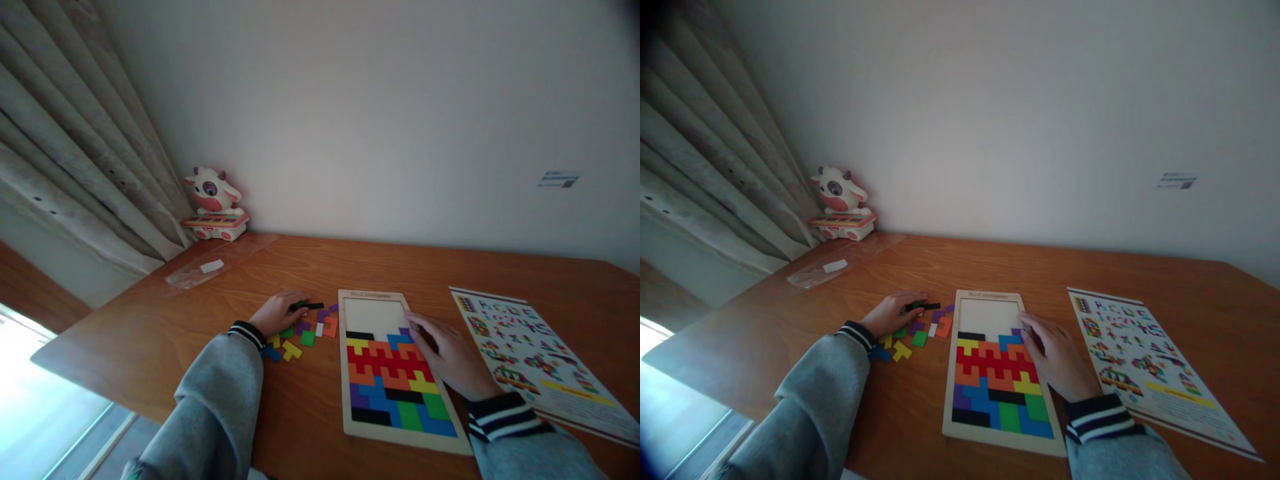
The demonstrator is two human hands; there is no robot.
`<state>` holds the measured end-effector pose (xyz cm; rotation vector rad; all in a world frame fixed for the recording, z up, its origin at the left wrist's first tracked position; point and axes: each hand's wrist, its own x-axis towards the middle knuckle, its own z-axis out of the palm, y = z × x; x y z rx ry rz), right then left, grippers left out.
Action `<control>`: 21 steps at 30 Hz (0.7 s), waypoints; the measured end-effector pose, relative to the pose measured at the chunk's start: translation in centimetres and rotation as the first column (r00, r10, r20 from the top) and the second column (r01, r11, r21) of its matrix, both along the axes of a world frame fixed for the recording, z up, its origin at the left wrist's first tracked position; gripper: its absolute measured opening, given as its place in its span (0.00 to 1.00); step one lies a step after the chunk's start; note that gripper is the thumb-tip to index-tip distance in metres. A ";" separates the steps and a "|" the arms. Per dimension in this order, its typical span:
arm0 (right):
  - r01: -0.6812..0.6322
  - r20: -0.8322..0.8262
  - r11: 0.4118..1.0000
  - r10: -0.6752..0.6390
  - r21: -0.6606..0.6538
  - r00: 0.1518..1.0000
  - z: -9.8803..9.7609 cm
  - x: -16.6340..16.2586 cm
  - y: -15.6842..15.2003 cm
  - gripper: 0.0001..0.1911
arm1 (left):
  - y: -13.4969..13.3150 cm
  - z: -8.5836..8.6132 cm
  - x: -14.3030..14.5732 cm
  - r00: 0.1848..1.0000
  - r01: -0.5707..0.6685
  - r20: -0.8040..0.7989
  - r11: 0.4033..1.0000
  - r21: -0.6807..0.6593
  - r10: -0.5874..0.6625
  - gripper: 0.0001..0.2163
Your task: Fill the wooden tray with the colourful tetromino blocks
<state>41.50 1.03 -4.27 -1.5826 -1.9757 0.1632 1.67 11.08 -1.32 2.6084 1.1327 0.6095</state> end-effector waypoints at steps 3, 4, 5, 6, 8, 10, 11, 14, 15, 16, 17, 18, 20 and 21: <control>-0.009 -0.005 1.000 0.009 -0.007 1.000 0.1 0.0 -0.1 0.20 | 0.0 0.2 0.0 1.000 -0.001 -0.008 1.000 0.013 0.001 0.16; -0.011 -0.010 1.000 0.011 -0.009 1.000 0.1 0.0 -0.1 0.20 | -0.1 0.4 0.1 1.000 0.004 -0.015 1.000 0.021 -0.004 0.16; -0.013 -0.016 1.000 0.013 -0.010 1.000 0.1 -0.1 -0.1 0.20 | -0.2 0.5 0.2 1.000 0.010 -0.022 1.000 0.028 -0.009 0.16; -0.015 -0.023 1.000 0.015 -0.007 1.000 0.2 -0.1 -0.1 0.19 | -0.3 0.6 0.4 0.999 0.014 -0.029 0.999 0.033 -0.013 0.16; -0.020 -0.036 1.000 0.020 0.001 0.999 0.2 -0.2 -0.1 0.19 | -0.5 0.7 0.7 0.999 0.009 -0.040 0.999 0.040 -0.007 0.15; -0.018 -0.043 1.000 0.019 0.012 0.999 0.2 -0.2 -0.1 0.19 | -0.6 0.7 1.0 0.999 -0.033 -0.030 0.998 0.048 0.035 0.14; -0.015 -0.045 1.000 0.016 0.017 0.999 0.2 -0.3 -0.1 0.18 | -0.6 0.6 1.1 0.998 -0.055 -0.020 0.997 0.049 0.056 0.14; -0.004 -0.048 1.000 0.005 0.028 0.999 0.2 -0.3 -0.1 0.18 | -0.6 0.5 1.3 0.997 -0.083 0.013 0.996 0.040 0.083 0.13; -0.003 -0.046 1.000 0.004 0.027 0.999 0.2 -0.3 -0.1 0.18 | -0.6 0.5 1.3 0.996 -0.088 0.015 0.995 0.040 0.087 0.13; -0.003 -0.043 1.000 0.004 0.021 0.999 0.2 -0.3 -0.1 0.18 | -0.5 0.4 1.3 0.995 -0.097 0.013 0.994 0.043 0.097 0.13; -0.004 -0.039 1.000 0.005 0.014 0.999 0.2 -0.3 -0.1 0.18 | -0.5 0.4 1.3 0.994 -0.110 0.010 0.993 0.048 0.110 0.13; -0.006 -0.036 1.000 0.006 0.006 0.999 0.2 -0.3 -0.1 0.18 | -0.4 0.4 1.2 0.993 -0.120 0.010 0.991 0.050 0.120 0.13; -0.009 -0.036 1.000 0.009 -0.001 0.999 0.3 -0.3 -0.1 0.18 | -0.4 0.4 1.1 0.994 -0.108 0.023 0.994 0.032 0.108 0.14; -0.010 -0.039 1.000 0.010 0.000 0.999 0.3 -0.3 -0.1 0.18 | -0.4 0.4 1.1 0.996 -0.086 0.039 0.996 0.012 0.085 0.14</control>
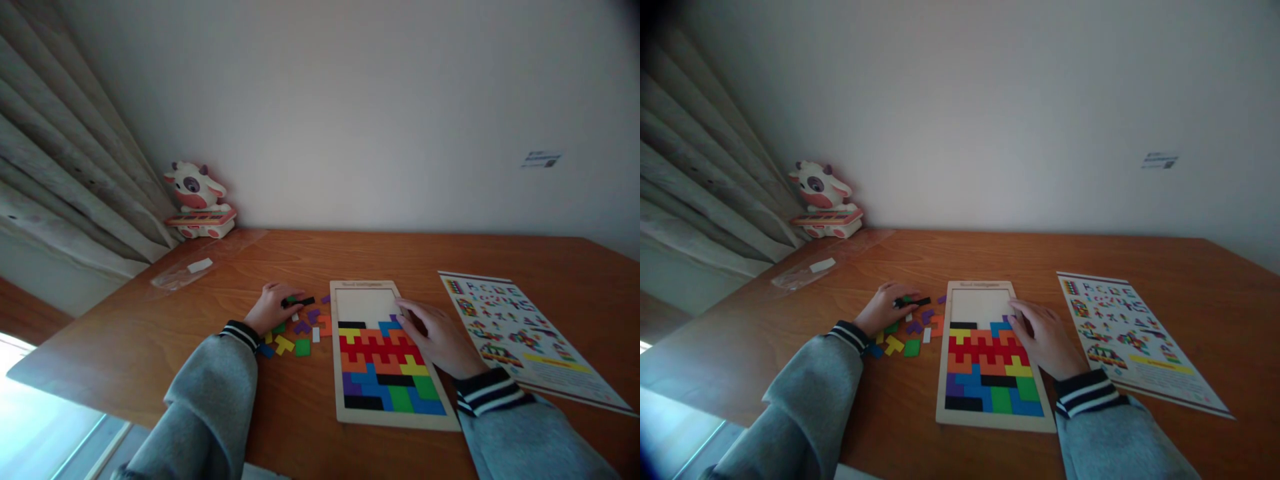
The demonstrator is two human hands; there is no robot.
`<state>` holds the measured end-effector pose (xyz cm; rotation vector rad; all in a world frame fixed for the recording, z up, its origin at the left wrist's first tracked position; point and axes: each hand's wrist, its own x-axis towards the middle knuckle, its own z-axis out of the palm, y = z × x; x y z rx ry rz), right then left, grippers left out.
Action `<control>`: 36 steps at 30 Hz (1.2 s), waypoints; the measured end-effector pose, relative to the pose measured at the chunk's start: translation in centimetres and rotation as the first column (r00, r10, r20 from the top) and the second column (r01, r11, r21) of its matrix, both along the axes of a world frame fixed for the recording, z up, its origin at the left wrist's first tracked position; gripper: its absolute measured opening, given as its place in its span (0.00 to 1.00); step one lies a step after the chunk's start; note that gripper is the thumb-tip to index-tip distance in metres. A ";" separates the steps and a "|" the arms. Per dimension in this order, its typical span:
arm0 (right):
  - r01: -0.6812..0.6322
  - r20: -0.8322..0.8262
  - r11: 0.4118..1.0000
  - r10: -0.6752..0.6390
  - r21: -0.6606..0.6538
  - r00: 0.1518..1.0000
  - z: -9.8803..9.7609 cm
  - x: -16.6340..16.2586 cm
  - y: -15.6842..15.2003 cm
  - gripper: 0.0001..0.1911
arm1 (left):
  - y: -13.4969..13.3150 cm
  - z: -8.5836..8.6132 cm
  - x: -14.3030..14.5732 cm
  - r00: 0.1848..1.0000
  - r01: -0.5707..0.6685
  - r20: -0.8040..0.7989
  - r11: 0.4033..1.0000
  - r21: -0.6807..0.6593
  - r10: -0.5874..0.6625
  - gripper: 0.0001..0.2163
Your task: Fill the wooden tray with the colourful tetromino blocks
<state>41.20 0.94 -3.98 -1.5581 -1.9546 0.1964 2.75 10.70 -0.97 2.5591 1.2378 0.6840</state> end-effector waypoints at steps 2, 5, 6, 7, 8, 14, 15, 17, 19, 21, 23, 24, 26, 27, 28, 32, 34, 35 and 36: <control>-0.001 -0.005 1.000 0.001 0.005 1.000 0.0 0.0 0.0 0.18 | 0.0 0.0 -0.1 0.998 0.054 0.045 0.998 -0.028 -0.052 0.14; -0.002 -0.010 1.000 0.002 0.012 1.000 0.1 0.0 -0.1 0.18 | -0.2 0.1 0.0 0.990 0.100 0.097 0.995 -0.020 -0.098 0.11; -0.002 -0.012 1.000 0.002 0.015 1.000 0.1 0.0 -0.1 0.18 | -0.3 0.2 0.0 0.989 0.100 0.110 0.995 -0.012 -0.099 0.11; -0.001 -0.012 1.000 0.001 0.017 1.000 0.1 0.0 -0.1 0.18 | -0.4 0.3 0.0 0.988 0.090 0.127 0.996 -0.007 -0.088 0.10; 0.000 -0.010 1.000 0.001 0.018 1.000 0.1 0.0 -0.1 0.18 | -0.5 0.4 0.1 0.987 0.070 0.146 0.998 -0.006 -0.068 0.10; -0.004 -0.004 0.999 0.005 0.037 1.000 0.0 -0.1 0.1 0.17 | -0.8 0.9 0.5 0.973 -0.030 0.229 0.999 -0.045 0.039 0.12; -0.005 -0.004 0.999 0.005 0.041 1.000 0.0 -0.2 0.1 0.17 | -0.8 0.8 0.4 0.974 -0.031 0.223 0.998 -0.061 0.044 0.12; -0.004 -0.003 0.999 0.004 0.044 1.000 0.0 -0.2 0.1 0.17 | -0.6 0.7 0.3 0.980 -0.032 0.192 0.995 -0.093 0.050 0.12; 0.000 -0.006 0.999 0.000 0.041 1.000 0.0 -0.2 0.0 0.17 | -0.3 0.5 0.0 0.989 -0.038 0.141 0.997 -0.075 0.048 0.12; 0.000 -0.008 0.999 0.000 0.033 1.000 0.0 -0.2 0.0 0.18 | 0.0 0.4 -0.3 0.995 -0.053 0.083 0.999 -0.008 0.053 0.13; 0.000 -0.008 0.999 0.001 0.033 1.000 -0.1 -0.2 0.0 0.18 | 0.3 0.3 -0.5 0.997 -0.074 0.025 0.996 0.041 0.073 0.13; -0.002 -0.008 0.999 0.002 0.035 1.000 -0.1 -0.1 0.0 0.18 | 0.4 0.3 -0.6 0.996 -0.084 0.001 0.996 0.042 0.084 0.13; -0.003 -0.008 0.999 0.004 0.042 1.000 -0.2 -0.1 0.1 0.17 | 0.4 0.2 -0.8 0.994 -0.109 -0.029 0.994 0.016 0.110 0.13; -0.003 -0.007 0.999 0.003 0.043 1.000 -0.2 -0.1 0.1 0.17 | 0.5 0.2 -0.8 0.992 -0.124 -0.032 0.992 -0.002 0.124 0.13; -0.003 -0.005 0.999 0.003 0.043 1.000 -0.2 -0.1 0.1 0.17 | 0.5 0.1 -0.8 0.990 -0.142 -0.025 0.990 -0.021 0.142 0.14; 0.003 -0.005 0.999 -0.003 0.038 1.000 -0.1 -0.1 0.1 0.18 | 0.7 -0.4 -0.9 0.976 -0.190 0.089 0.975 -0.114 0.200 0.16; 0.002 -0.008 0.999 -0.002 0.041 1.000 0.1 -0.2 0.0 0.17 | 0.9 -0.7 -0.9 0.965 -0.181 0.164 0.974 -0.134 0.202 0.18; -0.001 -0.011 0.999 0.001 0.042 1.000 0.1 -0.3 0.0 0.17 | 0.9 -0.7 -0.9 0.962 -0.170 0.193 0.977 -0.129 0.193 0.18; -0.006 -0.013 0.999 0.006 0.041 1.000 0.1 -0.3 0.0 0.17 | 0.8 -0.7 -0.8 0.960 -0.158 0.214 0.980 -0.118 0.181 0.19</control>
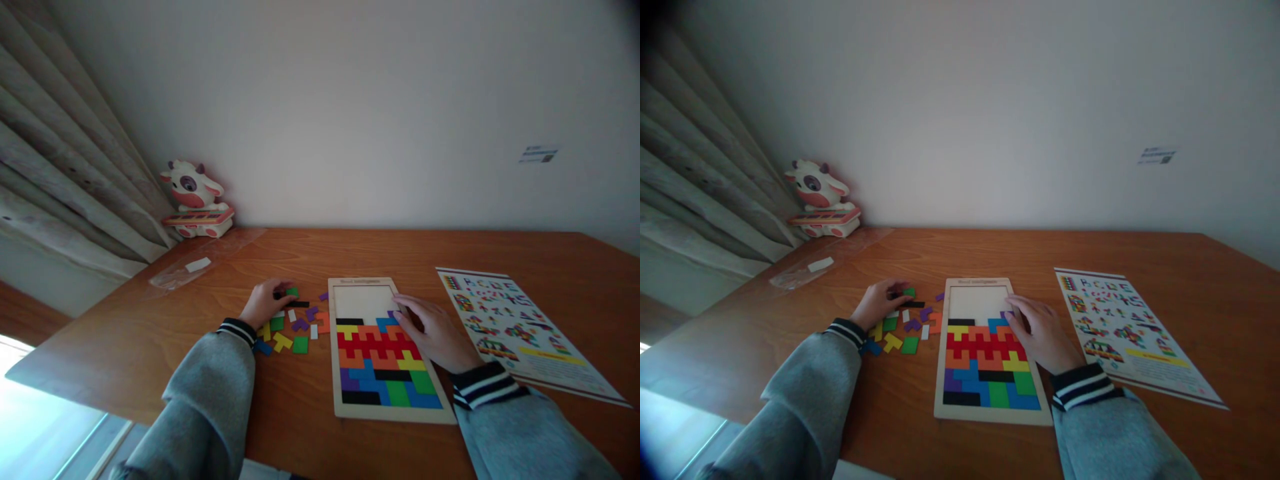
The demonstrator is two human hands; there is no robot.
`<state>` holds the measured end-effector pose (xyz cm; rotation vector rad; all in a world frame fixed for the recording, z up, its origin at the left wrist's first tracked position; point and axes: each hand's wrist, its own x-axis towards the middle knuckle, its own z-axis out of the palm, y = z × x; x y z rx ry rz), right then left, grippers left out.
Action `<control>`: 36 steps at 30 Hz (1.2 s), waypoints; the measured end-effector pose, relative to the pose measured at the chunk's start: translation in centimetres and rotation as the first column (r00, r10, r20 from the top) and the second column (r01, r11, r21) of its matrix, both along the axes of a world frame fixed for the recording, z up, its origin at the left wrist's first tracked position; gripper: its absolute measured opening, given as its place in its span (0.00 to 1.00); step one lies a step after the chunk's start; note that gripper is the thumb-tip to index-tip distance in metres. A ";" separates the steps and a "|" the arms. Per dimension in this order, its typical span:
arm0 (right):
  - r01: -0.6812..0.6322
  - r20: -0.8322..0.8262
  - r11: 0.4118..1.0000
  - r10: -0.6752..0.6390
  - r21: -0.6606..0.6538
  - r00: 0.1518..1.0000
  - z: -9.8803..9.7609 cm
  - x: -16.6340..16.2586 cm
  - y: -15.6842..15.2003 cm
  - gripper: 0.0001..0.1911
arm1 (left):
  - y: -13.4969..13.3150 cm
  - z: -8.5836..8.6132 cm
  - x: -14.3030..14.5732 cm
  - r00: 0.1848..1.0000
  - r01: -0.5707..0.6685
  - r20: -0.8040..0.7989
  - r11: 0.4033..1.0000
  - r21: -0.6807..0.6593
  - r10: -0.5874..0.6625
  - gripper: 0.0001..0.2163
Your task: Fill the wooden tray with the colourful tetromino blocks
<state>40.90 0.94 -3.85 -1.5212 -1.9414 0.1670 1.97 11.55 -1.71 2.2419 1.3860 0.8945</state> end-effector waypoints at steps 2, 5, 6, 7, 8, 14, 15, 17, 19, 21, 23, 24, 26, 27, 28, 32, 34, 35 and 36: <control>-0.007 -0.007 1.000 0.007 -0.003 1.000 0.1 -0.1 0.0 0.17 | -0.3 0.3 0.3 0.999 0.034 0.023 0.999 0.026 -0.034 0.17; -0.004 -0.017 1.000 0.004 0.011 1.000 0.3 -0.2 -0.1 0.17 | -1.2 1.3 1.2 0.993 0.110 0.028 0.993 0.037 -0.111 0.14; -0.002 -0.022 1.000 0.002 0.023 1.000 0.5 -0.2 -0.1 0.16 | -1.6 1.8 1.6 0.990 0.134 0.033 0.990 0.039 -0.135 0.13; -0.002 -0.030 0.999 0.003 0.036 1.000 0.8 -0.3 -0.1 0.16 | -1.9 2.3 2.1 0.986 0.156 0.048 0.987 0.038 -0.157 0.12; -0.001 -0.045 0.999 0.003 0.045 0.999 1.2 -0.4 0.0 0.15 | -2.3 2.7 2.6 0.982 0.164 0.084 0.986 0.039 -0.167 0.12; -0.139 -0.274 0.983 0.101 -0.123 0.956 4.9 -3.2 0.9 0.16 | -3.9 3.6 7.4 0.893 0.137 0.447 0.978 -0.157 -0.053 0.16; -0.210 -0.313 0.964 0.151 -0.162 0.938 5.4 -4.1 1.1 0.17 | -4.2 3.4 8.4 0.878 0.130 0.477 0.976 -0.174 -0.032 0.16; -0.328 -0.356 0.924 0.244 -0.197 0.902 6.1 -5.8 1.4 0.16 | -4.7 3.0 10.1 0.840 0.144 0.542 0.974 -0.174 -0.027 0.17; -0.369 -0.390 0.910 0.276 -0.188 0.879 6.2 -6.9 1.6 0.14 | -5.2 2.6 11.4 0.815 0.189 0.575 0.970 -0.154 -0.067 0.17; -0.366 -0.424 0.914 0.265 -0.177 0.866 5.6 -7.2 1.8 0.13 | -5.6 2.3 12.0 0.827 0.225 0.549 0.967 -0.119 -0.125 0.16; -0.320 -0.427 0.929 0.216 -0.187 0.878 4.6 -6.6 1.9 0.13 | -5.8 2.1 11.9 0.879 0.226 0.440 0.973 -0.041 -0.186 0.13; -0.290 -0.423 0.938 0.188 -0.190 0.886 4.1 -6.0 1.9 0.13 | -5.8 2.1 11.7 0.910 0.230 0.350 0.973 0.022 -0.223 0.12; -0.247 -0.406 0.953 0.158 -0.176 0.900 3.1 -4.9 1.9 0.14 | -5.7 1.9 11.3 0.940 0.297 0.125 0.942 0.159 -0.317 0.11; -0.232 -0.384 0.958 0.153 -0.168 0.910 2.7 -4.4 1.9 0.15 | -5.7 1.9 11.1 0.927 0.363 0.014 0.909 0.207 -0.374 0.11; -0.216 -0.362 0.964 0.147 -0.158 0.920 2.4 -4.0 1.9 0.15 | -5.7 1.9 11.0 0.898 0.438 -0.078 0.869 0.229 -0.432 0.11; -0.185 -0.235 0.977 0.157 -0.102 0.959 1.6 -3.7 2.0 0.12 | -6.2 2.1 10.9 0.790 0.609 -0.232 0.769 0.194 -0.567 0.11; -0.173 -0.148 0.982 0.161 -0.073 0.976 1.3 -3.9 2.1 0.10 | -6.4 2.2 11.0 0.777 0.624 -0.243 0.761 0.178 -0.581 0.11; -0.164 -0.111 0.985 0.156 -0.060 0.981 1.2 -4.0 2.2 0.10 | -6.4 2.2 11.1 0.775 0.626 -0.240 0.760 0.174 -0.584 0.11; -0.154 -0.082 0.987 0.149 -0.049 0.985 1.1 -4.1 2.2 0.10 | -6.4 2.2 11.1 0.775 0.628 -0.234 0.760 0.170 -0.588 0.10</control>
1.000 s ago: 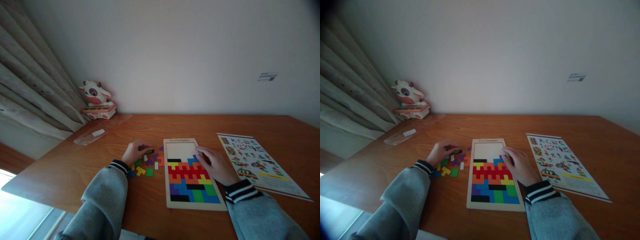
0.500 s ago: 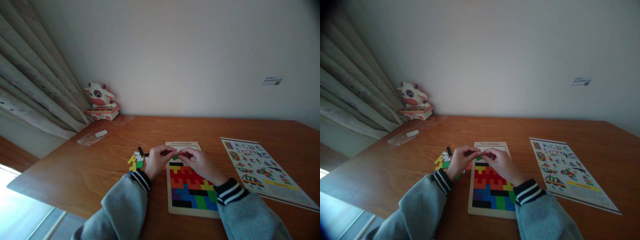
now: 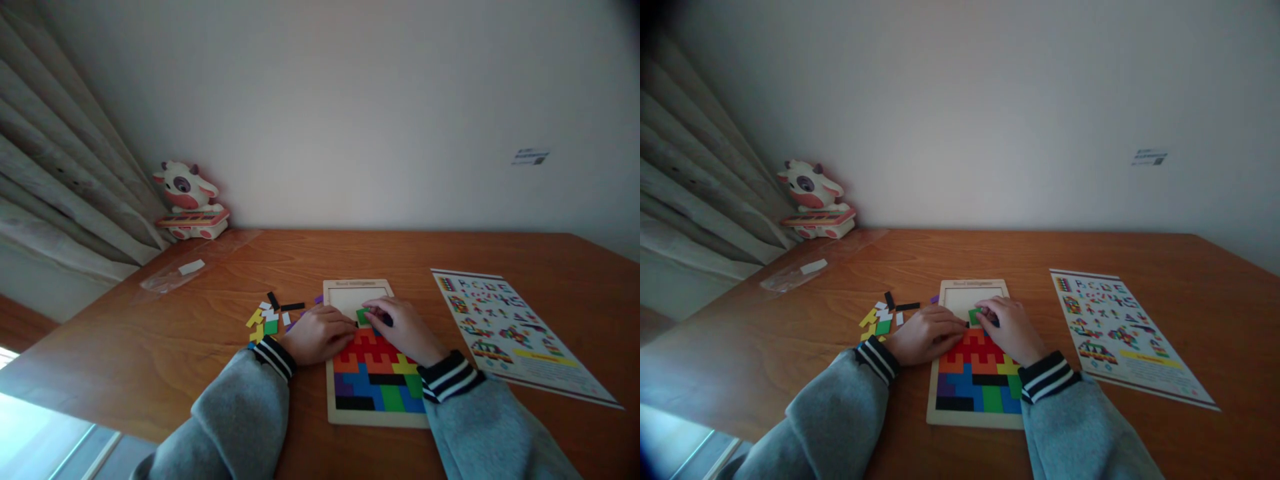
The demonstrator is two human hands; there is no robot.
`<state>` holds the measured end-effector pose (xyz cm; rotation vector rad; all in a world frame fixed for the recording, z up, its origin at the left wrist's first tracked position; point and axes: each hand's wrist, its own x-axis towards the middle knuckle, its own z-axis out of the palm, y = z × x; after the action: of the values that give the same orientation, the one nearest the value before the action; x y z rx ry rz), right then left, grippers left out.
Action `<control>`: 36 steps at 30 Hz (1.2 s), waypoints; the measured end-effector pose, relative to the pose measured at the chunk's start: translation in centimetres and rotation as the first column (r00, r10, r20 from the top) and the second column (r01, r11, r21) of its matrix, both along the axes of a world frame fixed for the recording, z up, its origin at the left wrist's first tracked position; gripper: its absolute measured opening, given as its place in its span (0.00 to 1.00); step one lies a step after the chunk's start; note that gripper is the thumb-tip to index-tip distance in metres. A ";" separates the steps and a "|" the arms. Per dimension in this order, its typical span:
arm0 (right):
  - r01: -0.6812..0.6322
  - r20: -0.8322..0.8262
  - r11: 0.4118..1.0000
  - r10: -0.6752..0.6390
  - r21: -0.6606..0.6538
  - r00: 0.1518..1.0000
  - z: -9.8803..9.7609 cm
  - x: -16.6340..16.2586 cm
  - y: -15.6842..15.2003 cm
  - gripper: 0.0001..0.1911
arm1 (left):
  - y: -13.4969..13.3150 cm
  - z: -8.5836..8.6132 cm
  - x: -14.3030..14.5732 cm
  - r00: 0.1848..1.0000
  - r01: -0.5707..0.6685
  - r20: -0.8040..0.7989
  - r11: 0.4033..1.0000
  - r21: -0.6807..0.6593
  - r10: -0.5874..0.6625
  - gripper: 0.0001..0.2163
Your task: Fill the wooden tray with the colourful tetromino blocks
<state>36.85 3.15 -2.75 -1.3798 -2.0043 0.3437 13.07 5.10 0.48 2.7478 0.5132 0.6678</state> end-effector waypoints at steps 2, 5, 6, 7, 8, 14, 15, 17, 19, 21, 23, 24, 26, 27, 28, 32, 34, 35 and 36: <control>0.013 0.034 1.000 -0.014 0.025 0.999 -0.2 -0.1 0.0 0.09 | 0.0 -0.1 0.0 1.000 0.001 0.004 1.000 -0.016 0.000 0.10; 0.017 0.058 0.998 -0.021 0.059 0.998 -0.4 -0.2 0.0 0.08 | 0.1 -0.3 0.0 1.000 -0.006 0.006 1.000 -0.022 0.006 0.11; 0.017 0.062 0.997 -0.022 0.069 0.998 -0.4 -0.2 0.0 0.08 | 0.1 -0.3 0.0 1.000 -0.007 0.008 1.000 -0.023 0.008 0.11; 0.017 0.064 0.997 -0.022 0.078 0.998 -0.4 -0.2 -0.1 0.08 | 0.1 -0.4 0.0 1.000 -0.008 0.010 1.000 -0.024 0.009 0.11; 0.016 0.066 0.996 -0.022 0.084 0.998 -0.4 -0.2 -0.1 0.08 | 0.1 -0.4 0.0 1.000 -0.007 0.012 1.000 -0.024 0.007 0.11; -0.010 0.074 0.997 0.005 0.078 0.997 -0.4 0.0 -0.1 0.06 | 0.2 -0.5 0.0 1.000 -0.021 0.002 1.000 -0.019 0.021 0.10; -0.012 0.071 0.997 0.007 0.073 0.997 -0.3 0.0 -0.1 0.06 | 0.2 -0.6 0.0 1.000 -0.023 0.000 1.000 -0.021 0.023 0.10; -0.016 0.060 0.998 0.012 0.061 0.998 -0.1 0.0 -0.2 0.07 | 0.2 -0.5 0.0 1.000 -0.020 0.000 1.000 -0.023 0.020 0.09; -0.030 0.026 0.999 0.029 0.043 0.999 0.2 0.1 -0.1 0.08 | 0.2 -0.4 0.0 1.000 -0.013 0.007 1.000 -0.019 0.013 0.09; -0.038 -0.028 0.999 0.039 0.030 0.999 0.4 0.3 -0.1 0.10 | 0.1 -0.2 0.0 1.000 -0.006 0.007 1.000 -0.004 0.006 0.10; -0.020 -0.052 0.999 0.022 0.030 0.998 0.4 0.6 0.0 0.11 | -0.1 -0.1 0.1 1.000 0.005 -0.009 1.000 0.012 -0.004 0.11; -0.007 -0.044 0.999 0.009 0.033 0.999 0.4 0.8 0.0 0.10 | -0.2 -0.1 0.1 1.000 0.016 -0.022 1.000 0.016 -0.015 0.13; 0.003 0.000 0.999 -0.003 0.035 1.000 0.3 1.1 0.0 0.08 | -0.3 -0.1 0.1 0.998 0.046 -0.045 0.999 0.012 -0.046 0.15; 0.001 0.020 0.999 -0.002 0.035 1.000 0.2 1.2 0.0 0.08 | -0.3 -0.2 0.1 0.997 0.058 -0.052 0.998 0.005 -0.057 0.16; -0.003 0.034 0.999 0.002 0.035 0.999 0.1 1.2 0.0 0.08 | -0.3 -0.2 0.1 0.996 0.064 -0.056 0.998 -0.003 -0.065 0.16; -0.007 0.053 0.999 0.005 0.036 0.999 0.1 1.3 0.1 0.08 | -0.3 -0.2 0.2 0.996 0.058 -0.061 0.998 -0.017 -0.059 0.15; -0.008 0.057 0.999 0.006 0.039 0.998 0.0 1.2 0.1 0.08 | -0.3 -0.2 0.2 0.996 0.061 -0.068 0.998 -0.014 -0.061 0.15; -0.007 0.057 0.999 0.005 0.043 0.998 0.0 1.2 0.1 0.08 | -0.3 -0.1 0.2 0.995 0.062 -0.074 0.998 -0.013 -0.063 0.15; -0.006 0.057 0.999 0.003 0.047 0.998 -0.1 1.2 0.1 0.07 | -0.3 -0.1 0.2 0.995 0.063 -0.078 0.998 -0.013 -0.064 0.15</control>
<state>38.02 3.29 -2.81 -1.3703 -2.0489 0.2599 13.32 4.84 0.36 2.7767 0.4422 0.5418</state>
